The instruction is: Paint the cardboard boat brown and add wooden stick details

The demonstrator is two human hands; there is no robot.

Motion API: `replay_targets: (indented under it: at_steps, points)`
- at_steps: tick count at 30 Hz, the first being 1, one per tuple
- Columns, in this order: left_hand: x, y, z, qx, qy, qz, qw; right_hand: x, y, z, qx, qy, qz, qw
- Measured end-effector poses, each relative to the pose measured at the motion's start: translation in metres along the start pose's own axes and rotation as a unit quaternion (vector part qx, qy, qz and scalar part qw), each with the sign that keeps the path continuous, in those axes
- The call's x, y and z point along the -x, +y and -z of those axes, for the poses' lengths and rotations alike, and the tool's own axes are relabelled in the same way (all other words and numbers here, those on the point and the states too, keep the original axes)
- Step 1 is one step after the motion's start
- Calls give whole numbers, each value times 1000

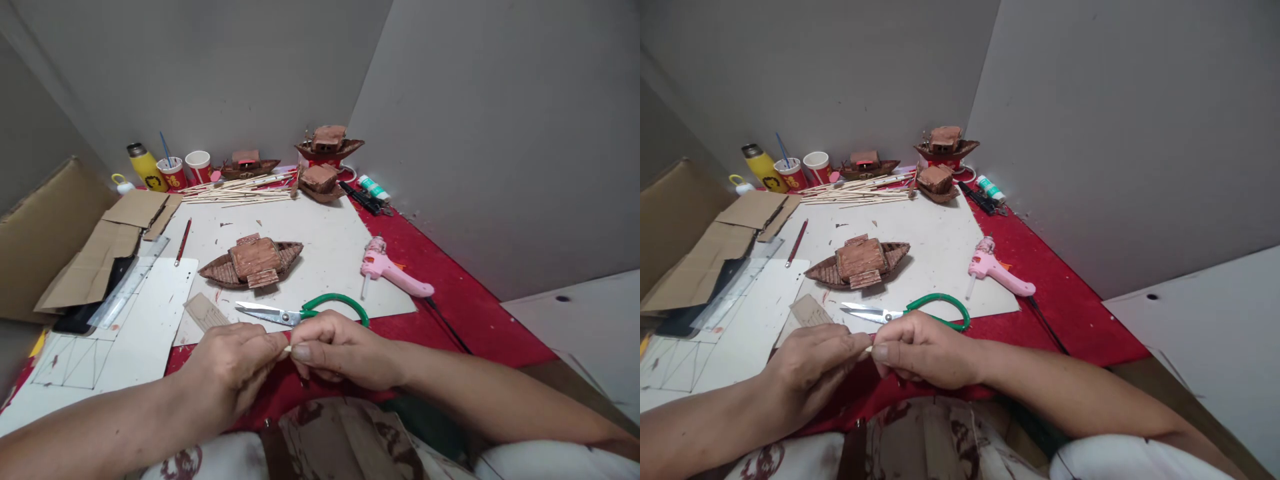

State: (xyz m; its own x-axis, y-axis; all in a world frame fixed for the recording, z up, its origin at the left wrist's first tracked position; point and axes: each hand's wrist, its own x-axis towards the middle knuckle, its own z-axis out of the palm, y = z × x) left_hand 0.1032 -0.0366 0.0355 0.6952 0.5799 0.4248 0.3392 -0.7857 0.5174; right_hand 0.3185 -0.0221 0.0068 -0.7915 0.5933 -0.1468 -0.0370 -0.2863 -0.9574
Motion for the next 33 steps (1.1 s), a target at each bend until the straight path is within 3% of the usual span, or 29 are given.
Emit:
replay_targets:
  at_steps: [11,17,20,23,26,30,33]
  points:
    - [0,-4,-12,56,68,-19,996,1,-4,1,21,10,28,999]
    - [-11,1,-18,84,128,-25,988,5,-5,1,90,44,143,985]
    - [-11,5,-23,107,152,9,982,4,-5,1,185,79,229,952]
    - [-10,9,-30,159,157,80,971,2,-2,4,315,121,314,888]
    - [-10,16,-35,259,159,177,936,0,2,4,386,153,362,835]
    - [-21,31,-43,452,150,286,832,-1,8,-2,384,223,433,784]
    - [-34,42,-48,548,157,305,763,0,12,-9,339,283,442,781]
